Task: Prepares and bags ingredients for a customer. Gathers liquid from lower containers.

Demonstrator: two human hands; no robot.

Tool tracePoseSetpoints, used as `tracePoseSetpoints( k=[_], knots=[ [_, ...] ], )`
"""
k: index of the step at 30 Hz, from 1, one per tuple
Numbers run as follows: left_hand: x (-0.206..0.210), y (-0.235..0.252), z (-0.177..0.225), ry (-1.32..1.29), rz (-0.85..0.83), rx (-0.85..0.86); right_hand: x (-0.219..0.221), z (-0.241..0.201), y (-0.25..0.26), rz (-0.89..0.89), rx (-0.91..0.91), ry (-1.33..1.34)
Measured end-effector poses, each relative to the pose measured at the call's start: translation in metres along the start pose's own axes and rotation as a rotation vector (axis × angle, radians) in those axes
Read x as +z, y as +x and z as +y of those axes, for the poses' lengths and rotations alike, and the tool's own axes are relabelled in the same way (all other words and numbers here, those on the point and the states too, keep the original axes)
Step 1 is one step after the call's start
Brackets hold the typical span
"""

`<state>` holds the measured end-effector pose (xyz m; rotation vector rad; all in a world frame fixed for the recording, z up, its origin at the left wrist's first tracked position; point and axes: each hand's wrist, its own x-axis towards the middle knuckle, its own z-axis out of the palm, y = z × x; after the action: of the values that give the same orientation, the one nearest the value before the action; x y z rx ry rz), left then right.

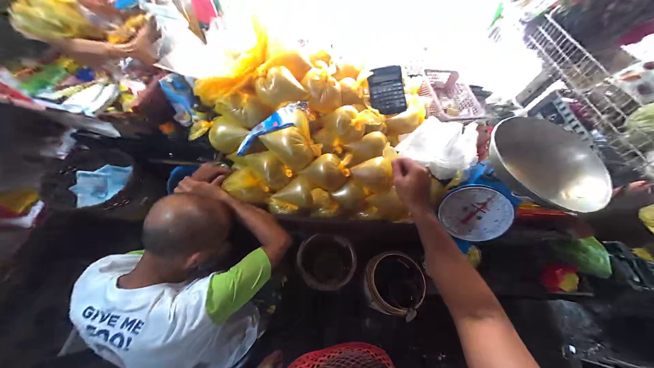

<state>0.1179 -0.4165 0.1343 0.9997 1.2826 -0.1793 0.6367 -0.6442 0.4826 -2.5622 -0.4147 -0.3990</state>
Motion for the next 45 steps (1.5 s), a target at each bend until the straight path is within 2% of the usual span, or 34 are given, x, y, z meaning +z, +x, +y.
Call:
tracePoseSetpoints(
  k=[3, 6, 10, 13, 17, 20, 24, 26, 29, 31, 33, 35, 36, 38, 40, 41, 45],
  knots=[
    [0.015, -0.005, 0.043, 0.241, -0.151, 0.067, 0.005, 0.035, 0.078, 0.077, 0.123, -0.122],
    [0.03, -0.001, 0.081, 0.434, -0.283, 0.17, 0.034, 0.066, 0.128, 0.029, 0.204, -0.295],
    [0.061, 0.005, 0.127, 0.587, -0.483, 0.272, 0.073, 0.099, 0.138, -0.12, 0.265, -0.508],
    [0.089, -0.003, 0.171, 0.558, -0.612, 0.333, 0.062, 0.078, 0.137, -0.145, 0.383, -0.419],
    [0.124, 0.001, 0.222, 0.453, -0.838, 0.334, 0.032, 0.065, 0.148, 0.176, 0.338, -0.166],
    [0.154, -0.009, 0.26, 0.455, -1.094, 0.342, 0.002, 0.065, 0.152, 0.317, 0.306, 0.016],
    [0.21, -0.04, 0.311, 0.402, -1.406, 0.445, -0.05, 0.04, 0.148, 0.639, 0.076, 0.322],
    [0.239, -0.061, 0.328, 0.319, -1.48, 0.475, -0.069, 0.03, 0.131, 0.716, 0.129, 0.661],
    [0.292, -0.097, 0.352, 0.13, -1.485, 0.497, -0.1, -0.002, 0.085, 0.755, 0.261, 1.11],
    [0.33, -0.12, 0.363, 0.035, -1.503, 0.568, -0.109, -0.007, 0.055, 0.758, 0.238, 1.284],
    [0.372, -0.142, 0.372, 0.017, -1.511, 0.712, -0.109, -0.001, 0.034, 0.787, 0.224, 1.41],
    [0.412, -0.161, 0.377, 0.05, -1.478, 0.79, -0.112, 0.003, 0.013, 0.832, 0.297, 1.512],
    [0.428, -0.171, 0.379, 0.036, -1.476, 0.742, -0.117, 0.003, 0.0, 0.849, 0.326, 1.554],
    [0.447, -0.195, 0.381, -0.059, -1.532, 0.508, -0.131, 0.002, -0.035, 0.833, 0.336, 1.63],
    [0.456, -0.209, 0.372, -0.12, -1.646, 0.272, -0.143, 0.003, -0.067, 0.901, 0.37, 1.677],
    [0.459, -0.214, 0.366, -0.09, -1.676, 0.226, -0.147, 0.007, -0.081, 0.952, 0.398, 1.663],
    [0.462, -0.234, 0.344, 0.189, -1.686, 0.344, -0.151, 0.041, -0.138, 1.056, 0.529, 1.477]
  ],
)
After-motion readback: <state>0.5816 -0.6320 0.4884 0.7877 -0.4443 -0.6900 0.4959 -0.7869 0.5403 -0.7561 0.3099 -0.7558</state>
